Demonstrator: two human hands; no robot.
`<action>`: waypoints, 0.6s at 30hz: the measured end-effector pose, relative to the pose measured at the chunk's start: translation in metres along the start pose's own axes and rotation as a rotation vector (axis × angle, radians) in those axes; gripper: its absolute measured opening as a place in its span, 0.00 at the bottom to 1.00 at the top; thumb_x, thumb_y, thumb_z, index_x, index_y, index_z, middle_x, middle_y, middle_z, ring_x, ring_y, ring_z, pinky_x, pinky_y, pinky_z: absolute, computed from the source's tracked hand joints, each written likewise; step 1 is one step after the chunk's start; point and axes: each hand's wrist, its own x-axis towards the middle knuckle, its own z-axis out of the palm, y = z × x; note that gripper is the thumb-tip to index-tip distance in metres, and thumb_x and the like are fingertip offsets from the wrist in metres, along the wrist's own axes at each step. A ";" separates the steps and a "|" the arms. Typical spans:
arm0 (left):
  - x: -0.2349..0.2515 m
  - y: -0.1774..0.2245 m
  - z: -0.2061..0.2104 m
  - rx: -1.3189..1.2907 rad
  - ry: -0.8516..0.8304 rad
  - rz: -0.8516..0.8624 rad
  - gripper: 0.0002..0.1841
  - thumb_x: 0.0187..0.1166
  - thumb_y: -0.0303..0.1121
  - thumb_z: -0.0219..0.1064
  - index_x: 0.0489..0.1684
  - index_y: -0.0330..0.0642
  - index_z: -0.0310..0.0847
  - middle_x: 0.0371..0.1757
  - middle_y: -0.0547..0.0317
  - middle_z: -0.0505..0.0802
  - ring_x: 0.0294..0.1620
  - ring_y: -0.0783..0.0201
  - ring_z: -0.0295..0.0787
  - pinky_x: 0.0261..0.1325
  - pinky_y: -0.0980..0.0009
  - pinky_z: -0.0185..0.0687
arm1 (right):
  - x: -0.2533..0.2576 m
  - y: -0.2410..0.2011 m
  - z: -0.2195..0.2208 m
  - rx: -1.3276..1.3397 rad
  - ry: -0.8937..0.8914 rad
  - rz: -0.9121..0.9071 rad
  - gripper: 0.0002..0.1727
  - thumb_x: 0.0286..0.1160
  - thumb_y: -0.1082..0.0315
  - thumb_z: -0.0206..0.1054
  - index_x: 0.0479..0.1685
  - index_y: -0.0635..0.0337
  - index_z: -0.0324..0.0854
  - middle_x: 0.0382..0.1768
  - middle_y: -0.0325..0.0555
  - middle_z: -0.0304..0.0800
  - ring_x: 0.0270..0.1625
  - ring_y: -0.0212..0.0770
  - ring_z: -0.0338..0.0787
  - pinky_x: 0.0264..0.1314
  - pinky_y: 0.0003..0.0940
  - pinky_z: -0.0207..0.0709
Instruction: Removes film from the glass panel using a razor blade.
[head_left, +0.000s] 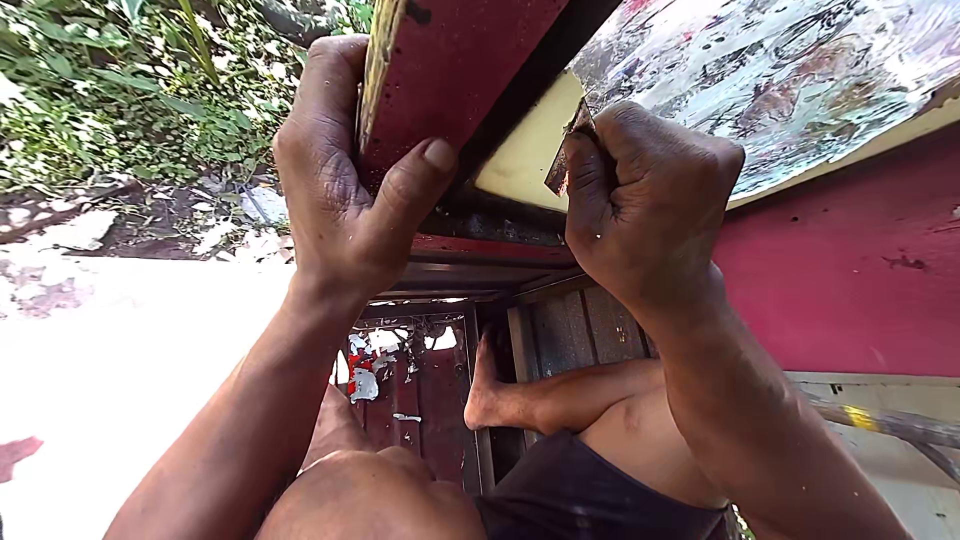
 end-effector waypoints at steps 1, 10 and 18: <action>0.000 0.000 0.000 -0.008 -0.003 -0.001 0.29 0.77 0.55 0.63 0.62 0.38 0.72 0.48 0.79 0.86 0.50 0.87 0.85 0.53 0.84 0.85 | -0.001 0.000 0.002 0.028 0.015 0.015 0.14 0.81 0.75 0.60 0.24 0.65 0.82 0.18 0.47 0.81 0.21 0.33 0.78 0.23 0.26 0.65; 0.000 0.000 0.000 -0.011 -0.004 -0.017 0.30 0.77 0.57 0.63 0.63 0.38 0.73 0.49 0.79 0.87 0.50 0.87 0.85 0.54 0.83 0.85 | -0.006 -0.009 0.018 0.304 0.135 0.229 0.14 0.81 0.75 0.60 0.23 0.61 0.78 0.17 0.35 0.78 0.20 0.20 0.77 0.23 0.16 0.69; -0.001 -0.002 -0.001 -0.011 -0.008 0.007 0.31 0.77 0.55 0.63 0.64 0.35 0.72 0.52 0.77 0.87 0.53 0.87 0.84 0.56 0.83 0.84 | -0.006 -0.024 0.029 0.427 0.264 0.392 0.14 0.79 0.77 0.61 0.22 0.58 0.77 0.17 0.32 0.78 0.19 0.19 0.79 0.21 0.15 0.74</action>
